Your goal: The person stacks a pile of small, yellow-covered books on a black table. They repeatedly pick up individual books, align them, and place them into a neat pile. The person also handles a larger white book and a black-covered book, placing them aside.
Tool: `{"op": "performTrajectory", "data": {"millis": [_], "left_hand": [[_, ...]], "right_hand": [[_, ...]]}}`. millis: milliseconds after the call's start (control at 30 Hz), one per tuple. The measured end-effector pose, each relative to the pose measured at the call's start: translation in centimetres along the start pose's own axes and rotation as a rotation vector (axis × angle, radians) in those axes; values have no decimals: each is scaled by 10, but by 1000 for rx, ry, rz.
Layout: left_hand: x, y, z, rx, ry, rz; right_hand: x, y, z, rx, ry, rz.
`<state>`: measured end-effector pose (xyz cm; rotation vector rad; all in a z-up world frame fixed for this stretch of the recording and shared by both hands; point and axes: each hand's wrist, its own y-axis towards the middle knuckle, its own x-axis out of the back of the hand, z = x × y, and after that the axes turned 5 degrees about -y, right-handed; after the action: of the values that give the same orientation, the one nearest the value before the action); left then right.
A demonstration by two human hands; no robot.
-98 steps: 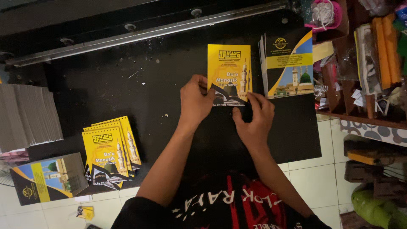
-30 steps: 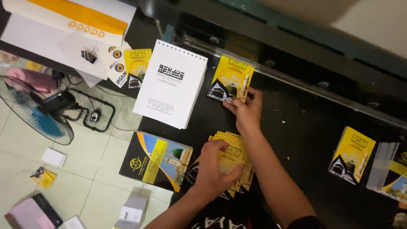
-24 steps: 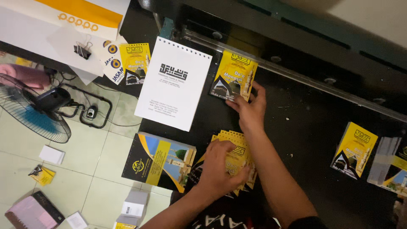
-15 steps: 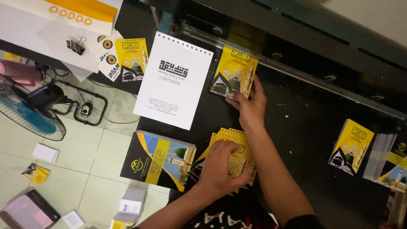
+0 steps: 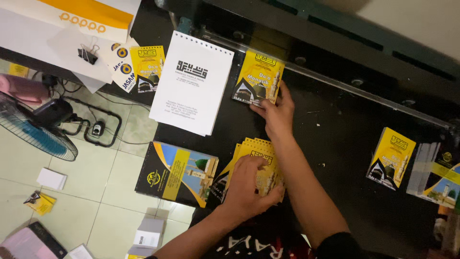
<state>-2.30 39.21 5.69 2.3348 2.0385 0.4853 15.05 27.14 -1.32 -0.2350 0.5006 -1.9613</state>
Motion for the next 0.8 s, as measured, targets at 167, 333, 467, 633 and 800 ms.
{"op": "performTrajectory", "data": {"millis": [167, 333, 467, 633, 800], "left_hand": [[2, -10, -11, -18, 7, -28], [4, -17, -9, 0, -139, -104], [16, -14, -25, 26, -191, -249], [6, -11, -31, 37, -193, -279], [-24, 0, -15, 100, -657, -123]], "right_hand": [[5, 5, -10, -10, 32, -12], [28, -8, -31, 101, 178, 36], [56, -97, 14, 122, 49, 113], [115, -176, 24, 163, -126, 163], [167, -184, -21, 329, -56, 267]]}}
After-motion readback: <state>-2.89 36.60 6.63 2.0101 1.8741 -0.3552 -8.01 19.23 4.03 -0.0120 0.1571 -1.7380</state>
